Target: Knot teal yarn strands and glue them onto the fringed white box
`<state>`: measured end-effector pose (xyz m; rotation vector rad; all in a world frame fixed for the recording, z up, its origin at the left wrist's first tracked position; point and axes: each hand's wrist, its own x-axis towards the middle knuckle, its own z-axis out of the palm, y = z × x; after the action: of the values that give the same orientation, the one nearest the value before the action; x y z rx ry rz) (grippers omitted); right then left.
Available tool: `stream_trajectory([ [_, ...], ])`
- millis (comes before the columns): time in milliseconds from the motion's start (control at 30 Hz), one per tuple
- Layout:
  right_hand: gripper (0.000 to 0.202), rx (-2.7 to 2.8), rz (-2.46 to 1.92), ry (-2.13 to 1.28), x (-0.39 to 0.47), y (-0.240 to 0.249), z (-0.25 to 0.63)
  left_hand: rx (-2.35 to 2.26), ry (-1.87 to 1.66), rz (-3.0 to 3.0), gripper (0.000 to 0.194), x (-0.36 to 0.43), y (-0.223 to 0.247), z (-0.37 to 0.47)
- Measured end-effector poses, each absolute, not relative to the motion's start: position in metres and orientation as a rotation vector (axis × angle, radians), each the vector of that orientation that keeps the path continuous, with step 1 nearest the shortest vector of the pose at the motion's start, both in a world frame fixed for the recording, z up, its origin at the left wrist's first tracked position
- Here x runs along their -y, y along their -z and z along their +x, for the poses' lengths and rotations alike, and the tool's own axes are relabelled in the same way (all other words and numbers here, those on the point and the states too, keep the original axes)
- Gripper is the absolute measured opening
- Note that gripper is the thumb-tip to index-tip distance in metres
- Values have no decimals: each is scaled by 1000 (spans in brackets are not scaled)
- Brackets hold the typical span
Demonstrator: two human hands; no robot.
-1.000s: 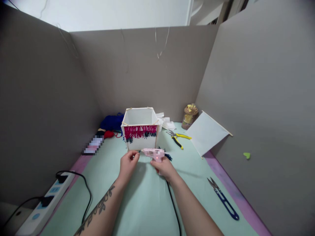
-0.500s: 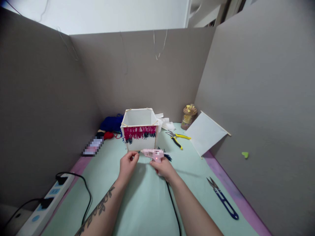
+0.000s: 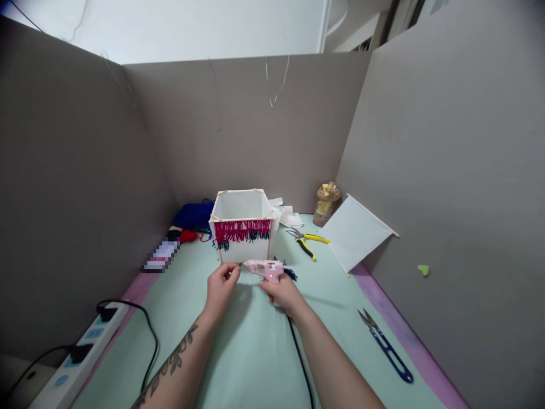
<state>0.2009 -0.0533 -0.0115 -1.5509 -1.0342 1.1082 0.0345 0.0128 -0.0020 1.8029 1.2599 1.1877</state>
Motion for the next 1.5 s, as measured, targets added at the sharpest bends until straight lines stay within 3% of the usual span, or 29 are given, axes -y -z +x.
stream_trajectory([
  [833,17,1005,-1550,-1118,54,7,200,-1112,-1105,1484,27,-16,-5,36],
  [1500,22,925,-1382,-1180,56,3,203,-1089,-975,1648,21,-13,0,39],
])
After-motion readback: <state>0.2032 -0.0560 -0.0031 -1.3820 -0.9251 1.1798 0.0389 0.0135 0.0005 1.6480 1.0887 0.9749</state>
